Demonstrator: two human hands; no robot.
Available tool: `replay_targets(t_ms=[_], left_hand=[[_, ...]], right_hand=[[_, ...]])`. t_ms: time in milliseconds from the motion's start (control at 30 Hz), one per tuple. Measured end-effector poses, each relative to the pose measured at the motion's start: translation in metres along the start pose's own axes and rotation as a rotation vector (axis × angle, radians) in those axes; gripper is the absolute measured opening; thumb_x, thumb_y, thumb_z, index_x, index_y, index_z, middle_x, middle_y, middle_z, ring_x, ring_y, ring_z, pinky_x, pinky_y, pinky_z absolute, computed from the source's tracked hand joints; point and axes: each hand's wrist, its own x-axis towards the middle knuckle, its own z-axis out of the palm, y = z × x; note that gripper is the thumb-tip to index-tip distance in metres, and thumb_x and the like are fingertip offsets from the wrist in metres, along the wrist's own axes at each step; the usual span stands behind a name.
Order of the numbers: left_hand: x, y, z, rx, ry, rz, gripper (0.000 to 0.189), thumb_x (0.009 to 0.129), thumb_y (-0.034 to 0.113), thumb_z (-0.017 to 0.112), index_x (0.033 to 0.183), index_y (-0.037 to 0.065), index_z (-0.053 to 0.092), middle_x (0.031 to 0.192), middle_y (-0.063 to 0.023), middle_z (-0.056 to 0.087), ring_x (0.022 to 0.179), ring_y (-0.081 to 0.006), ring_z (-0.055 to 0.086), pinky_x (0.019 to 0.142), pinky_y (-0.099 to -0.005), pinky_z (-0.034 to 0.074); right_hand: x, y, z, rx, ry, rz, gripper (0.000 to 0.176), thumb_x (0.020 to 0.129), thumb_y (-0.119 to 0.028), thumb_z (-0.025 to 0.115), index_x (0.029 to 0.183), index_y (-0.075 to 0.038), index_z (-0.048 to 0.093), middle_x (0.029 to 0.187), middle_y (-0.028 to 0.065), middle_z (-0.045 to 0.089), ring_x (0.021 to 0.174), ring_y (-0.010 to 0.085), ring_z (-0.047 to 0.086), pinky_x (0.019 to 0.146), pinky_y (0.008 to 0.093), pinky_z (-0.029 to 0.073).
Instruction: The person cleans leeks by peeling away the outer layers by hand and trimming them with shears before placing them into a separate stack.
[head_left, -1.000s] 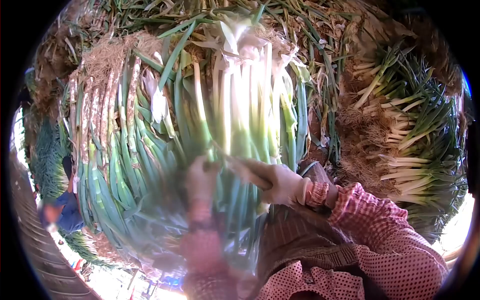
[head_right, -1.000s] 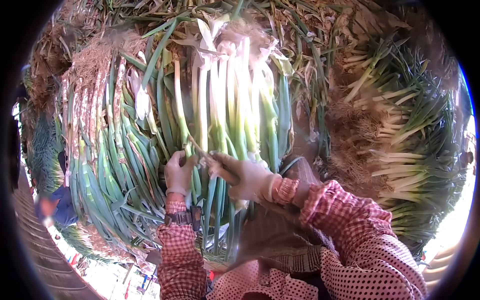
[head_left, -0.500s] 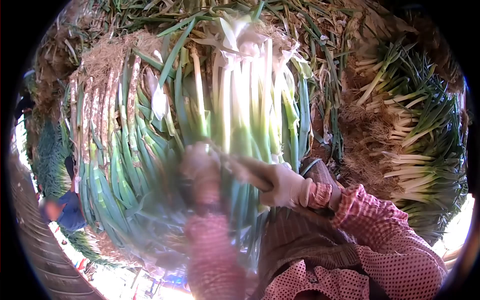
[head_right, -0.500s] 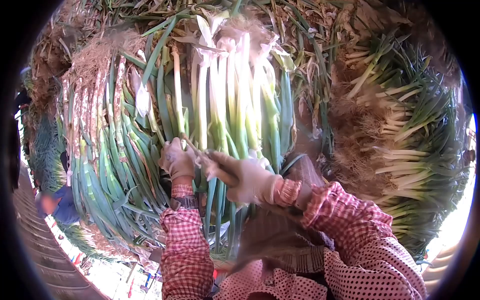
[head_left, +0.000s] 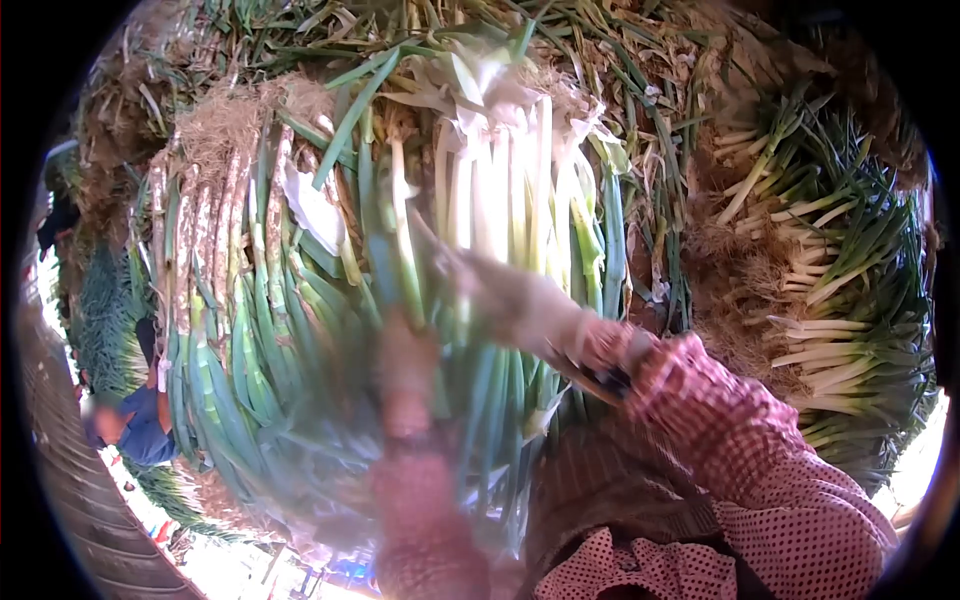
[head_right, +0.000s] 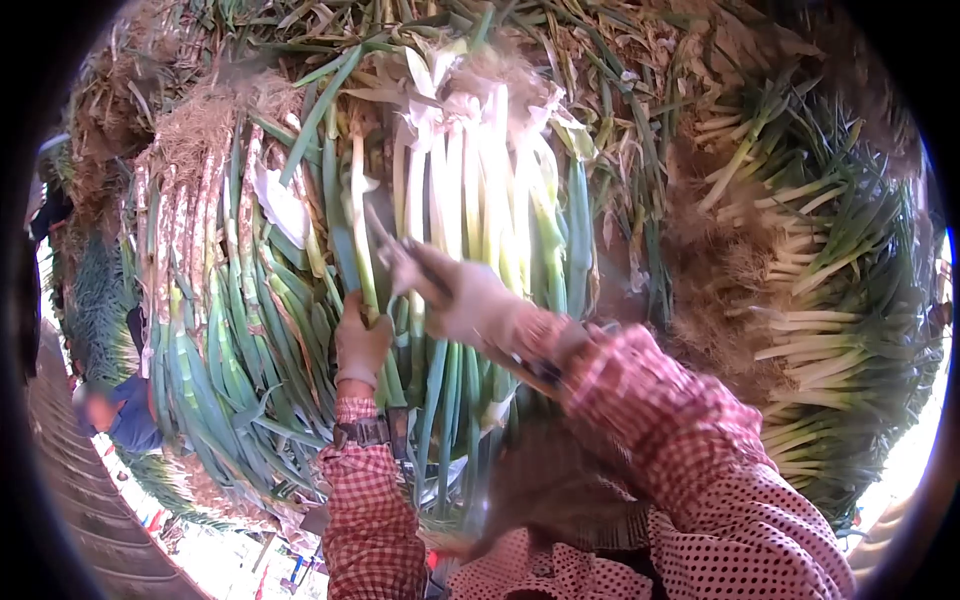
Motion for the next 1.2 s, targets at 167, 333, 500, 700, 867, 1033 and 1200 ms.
replay_targets(t_ms=[167, 333, 500, 700, 867, 1033, 1200], left_hand=[[-0.017, -0.018, 0.012, -0.072, -0.083, 0.011, 0.043, 0.085, 0.009, 0.064, 0.127, 0.005, 0.058, 0.088, -0.0149, 0.066, 0.078, -0.0296, 0.066, 0.075, -0.0396, 0.053], [-0.032, -0.013, 0.015, -0.026, -0.131, 0.057, 0.048, 0.087, 0.01, 0.065, 0.133, 0.004, 0.056, 0.092, -0.0187, 0.068, 0.08, -0.0348, 0.067, 0.076, -0.0432, 0.053], [-0.036, -0.009, 0.022, -0.153, -0.094, 0.077, 0.049, 0.087, 0.01, 0.066, 0.133, 0.003, 0.055, 0.093, -0.0192, 0.068, 0.079, -0.0343, 0.066, 0.076, -0.0433, 0.054], [-0.031, -0.026, 0.034, -0.258, -0.203, 0.116, 0.04, 0.088, 0.013, 0.068, 0.126, 0.003, 0.056, 0.093, -0.018, 0.068, 0.08, -0.0343, 0.067, 0.073, -0.0439, 0.053], [-0.026, 0.013, 0.012, 0.002, -0.393, 0.468, 0.034, 0.096, 0.03, 0.067, 0.119, 0.007, 0.058, 0.094, -0.0173, 0.071, 0.082, -0.0334, 0.07, 0.07, -0.0447, 0.054], [0.034, 0.038, 0.002, 0.337, 0.063, 0.221, 0.047, 0.097, 0.038, 0.065, 0.134, 0.011, 0.053, 0.12, -0.0209, 0.065, 0.101, -0.0378, 0.068, 0.083, -0.0456, 0.056], [0.103, 0.029, 0.067, 0.463, 0.391, -0.155, 0.074, 0.094, 0.031, 0.065, 0.155, 0.006, 0.03, 0.146, -0.0231, 0.047, 0.118, -0.0413, 0.06, 0.096, -0.0471, 0.054]], right_hand=[[0.043, 0.015, -0.004, -0.048, 0.049, -0.009, 0.093, 0.077, -0.014, 0.072, 0.162, -0.011, 0.034, 0.12, 0.0172, 0.071, 0.106, 0.0266, 0.072, 0.091, 0.0347, 0.058], [0.058, -0.04, -0.024, -0.031, 0.016, 0.227, 0.092, 0.075, -0.015, 0.073, 0.16, -0.009, 0.036, 0.119, 0.0177, 0.071, 0.104, 0.0293, 0.072, 0.093, 0.037, 0.057], [0.005, -0.041, -0.036, -0.194, -0.163, 0.222, 0.091, 0.084, -0.002, 0.07, 0.163, -0.011, 0.028, 0.126, 0.0142, 0.069, 0.099, 0.0185, 0.071, 0.084, 0.0304, 0.059], [0.049, -0.015, -0.026, -0.162, 0.01, 0.121, 0.093, 0.077, -0.012, 0.07, 0.161, -0.009, 0.032, 0.115, 0.0187, 0.071, 0.098, 0.0283, 0.073, 0.09, 0.0374, 0.059], [0.018, -0.038, -0.028, -0.274, -0.253, 0.119, 0.091, 0.079, -0.008, 0.067, 0.162, -0.013, 0.03, 0.105, 0.0165, 0.072, 0.091, 0.032, 0.073, 0.083, 0.0414, 0.059], [0.012, -0.063, -0.042, -0.436, -0.365, 0.317, 0.09, 0.08, -0.007, 0.064, 0.161, -0.013, 0.026, 0.096, 0.0185, 0.072, 0.086, 0.0382, 0.072, 0.079, 0.0479, 0.057], [0.005, -0.049, -0.039, -0.536, -0.315, 0.342, 0.094, 0.08, -0.009, 0.063, 0.163, -0.012, 0.02, 0.09, 0.0213, 0.071, 0.082, 0.0395, 0.071, 0.075, 0.0491, 0.056]])
